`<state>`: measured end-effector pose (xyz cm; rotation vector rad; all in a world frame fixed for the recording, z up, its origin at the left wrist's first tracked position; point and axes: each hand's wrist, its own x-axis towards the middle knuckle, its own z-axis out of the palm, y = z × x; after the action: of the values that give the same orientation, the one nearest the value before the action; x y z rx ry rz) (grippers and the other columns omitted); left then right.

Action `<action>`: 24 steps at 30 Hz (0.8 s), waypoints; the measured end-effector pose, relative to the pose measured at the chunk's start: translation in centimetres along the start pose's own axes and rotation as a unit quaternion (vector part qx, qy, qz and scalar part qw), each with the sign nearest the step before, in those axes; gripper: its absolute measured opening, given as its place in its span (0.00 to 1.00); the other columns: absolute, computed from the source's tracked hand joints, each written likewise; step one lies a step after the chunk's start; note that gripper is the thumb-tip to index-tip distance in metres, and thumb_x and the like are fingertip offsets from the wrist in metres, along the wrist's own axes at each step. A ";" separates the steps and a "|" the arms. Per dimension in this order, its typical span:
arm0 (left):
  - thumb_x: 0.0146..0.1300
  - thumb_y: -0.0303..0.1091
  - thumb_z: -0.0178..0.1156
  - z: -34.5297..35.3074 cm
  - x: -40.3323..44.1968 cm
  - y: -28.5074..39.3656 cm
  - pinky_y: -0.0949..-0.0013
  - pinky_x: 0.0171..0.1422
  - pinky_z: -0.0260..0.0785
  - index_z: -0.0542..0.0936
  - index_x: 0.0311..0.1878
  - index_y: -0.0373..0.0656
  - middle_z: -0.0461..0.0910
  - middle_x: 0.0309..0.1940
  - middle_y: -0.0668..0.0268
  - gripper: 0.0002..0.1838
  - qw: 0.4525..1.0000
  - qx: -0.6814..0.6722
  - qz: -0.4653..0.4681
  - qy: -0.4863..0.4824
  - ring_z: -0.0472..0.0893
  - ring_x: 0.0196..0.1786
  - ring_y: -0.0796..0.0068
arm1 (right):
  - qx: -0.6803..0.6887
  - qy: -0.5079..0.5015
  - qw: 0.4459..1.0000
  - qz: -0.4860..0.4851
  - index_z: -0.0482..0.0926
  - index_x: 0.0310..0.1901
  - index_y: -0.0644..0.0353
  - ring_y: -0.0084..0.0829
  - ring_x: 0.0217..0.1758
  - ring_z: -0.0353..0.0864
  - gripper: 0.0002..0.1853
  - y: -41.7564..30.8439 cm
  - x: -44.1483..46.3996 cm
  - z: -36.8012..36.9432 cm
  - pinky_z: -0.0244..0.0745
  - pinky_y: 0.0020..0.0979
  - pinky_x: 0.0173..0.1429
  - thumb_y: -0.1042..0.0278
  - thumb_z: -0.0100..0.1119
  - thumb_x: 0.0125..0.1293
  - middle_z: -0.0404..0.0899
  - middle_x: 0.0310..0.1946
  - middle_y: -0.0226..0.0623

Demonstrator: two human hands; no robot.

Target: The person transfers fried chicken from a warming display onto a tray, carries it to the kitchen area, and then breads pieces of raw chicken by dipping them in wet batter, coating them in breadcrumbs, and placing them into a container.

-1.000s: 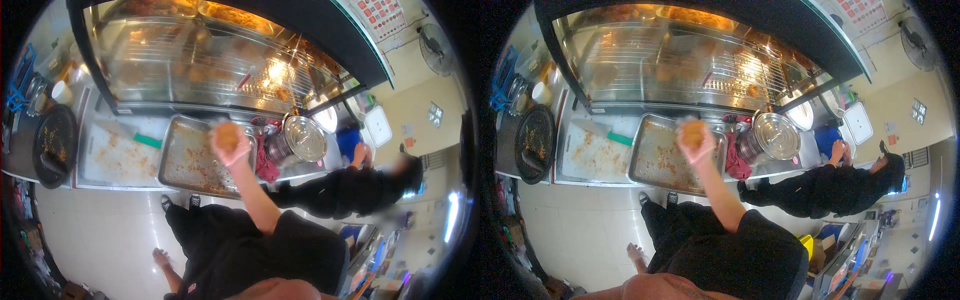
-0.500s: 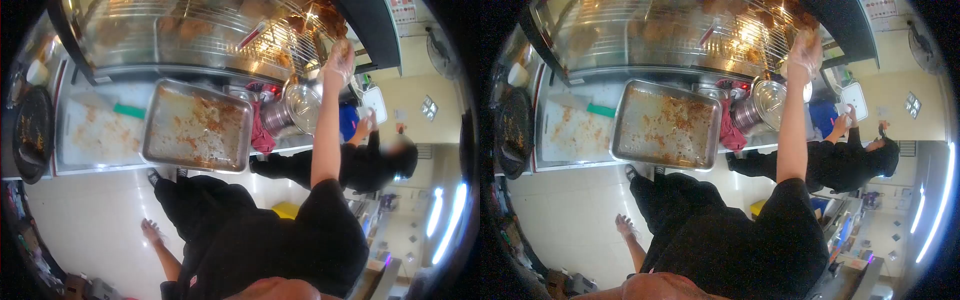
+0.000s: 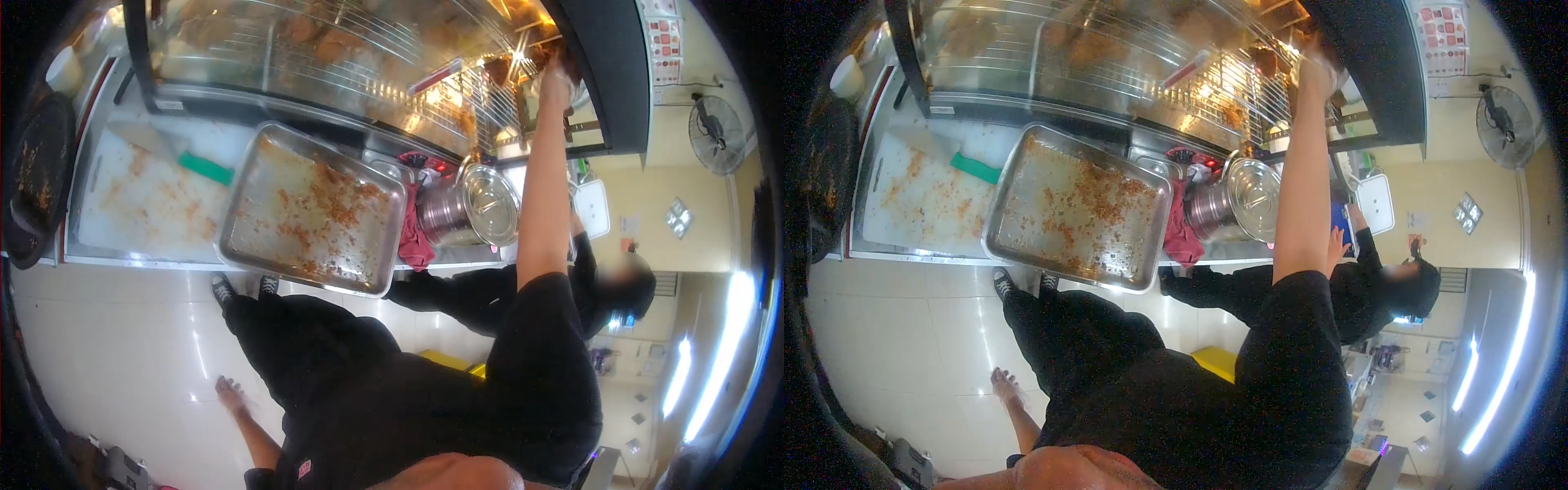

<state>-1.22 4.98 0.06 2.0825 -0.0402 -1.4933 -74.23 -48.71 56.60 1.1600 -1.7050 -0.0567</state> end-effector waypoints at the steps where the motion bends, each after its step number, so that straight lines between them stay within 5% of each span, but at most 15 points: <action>1: 0.76 0.47 0.49 0.4 -0.1 0.0 0.69 0.34 0.70 0.69 0.65 0.53 0.78 0.45 0.64 0.19 1.000 0.001 0.000 0.002 0.78 0.37 0.71 | 0.037 0.037 0.999 -0.006 0.71 0.68 0.53 0.42 0.69 0.72 0.22 0.8 -0.6 1.6 0.68 0.41 0.70 0.70 0.45 0.73 0.72 0.68 0.43; 11: 0.77 0.46 0.47 2.1 -0.4 0.1 0.71 0.34 0.70 0.69 0.65 0.52 0.78 0.44 0.65 0.19 1.000 0.012 -0.013 0.002 0.78 0.37 0.73 | 0.147 -0.066 0.971 0.174 0.70 0.69 0.52 0.43 0.71 0.68 0.25 -1.6 -2.8 -3.7 0.67 0.40 0.70 0.55 0.43 0.74 0.71 0.68 0.43; 15: 0.77 0.44 0.46 1.7 -0.2 0.7 0.71 0.33 0.70 0.69 0.65 0.51 0.78 0.44 0.66 0.18 1.000 -0.005 -0.012 0.006 0.78 0.36 0.73 | 0.169 -0.188 0.940 0.231 0.69 0.69 0.51 0.43 0.72 0.67 0.27 -2.5 -0.2 -7.5 0.66 0.40 0.70 0.49 0.42 0.74 0.71 0.68 0.43; 19: 0.77 0.43 0.45 1.7 0.2 1.3 0.70 0.33 0.70 0.69 0.65 0.51 0.77 0.44 0.66 0.17 1.000 0.019 -0.014 0.007 0.78 0.37 0.73 | 0.133 -0.093 0.982 0.099 0.69 0.69 0.53 0.46 0.73 0.65 0.33 2.2 -2.3 0.0 0.63 0.43 0.71 0.39 0.41 0.73 0.69 0.69 0.45; 21: 0.77 0.42 0.45 1.5 0.0 1.7 0.69 0.36 0.71 0.69 0.65 0.51 0.77 0.44 0.66 0.18 0.999 0.031 -0.005 0.003 0.78 0.38 0.73 | 0.171 -0.098 0.971 0.133 0.69 0.69 0.55 0.48 0.73 0.65 0.34 0.7 -4.8 -5.7 0.62 0.44 0.72 0.36 0.40 0.73 0.69 0.69 0.46; 24: 0.77 0.41 0.46 -0.5 -2.5 4.7 0.68 0.41 0.73 0.68 0.66 0.50 0.77 0.45 0.65 0.19 0.999 0.007 0.052 0.012 0.78 0.42 0.73 | 0.400 -0.037 0.904 0.145 0.68 0.69 0.61 0.43 0.71 0.69 0.30 -0.9 -10.7 -11.5 0.62 0.37 0.72 0.48 0.50 0.75 0.73 0.65 0.47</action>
<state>-0.38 2.13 4.47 2.0771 -0.1467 -1.4092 -64.94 -36.34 53.99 1.4649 -2.0157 0.8690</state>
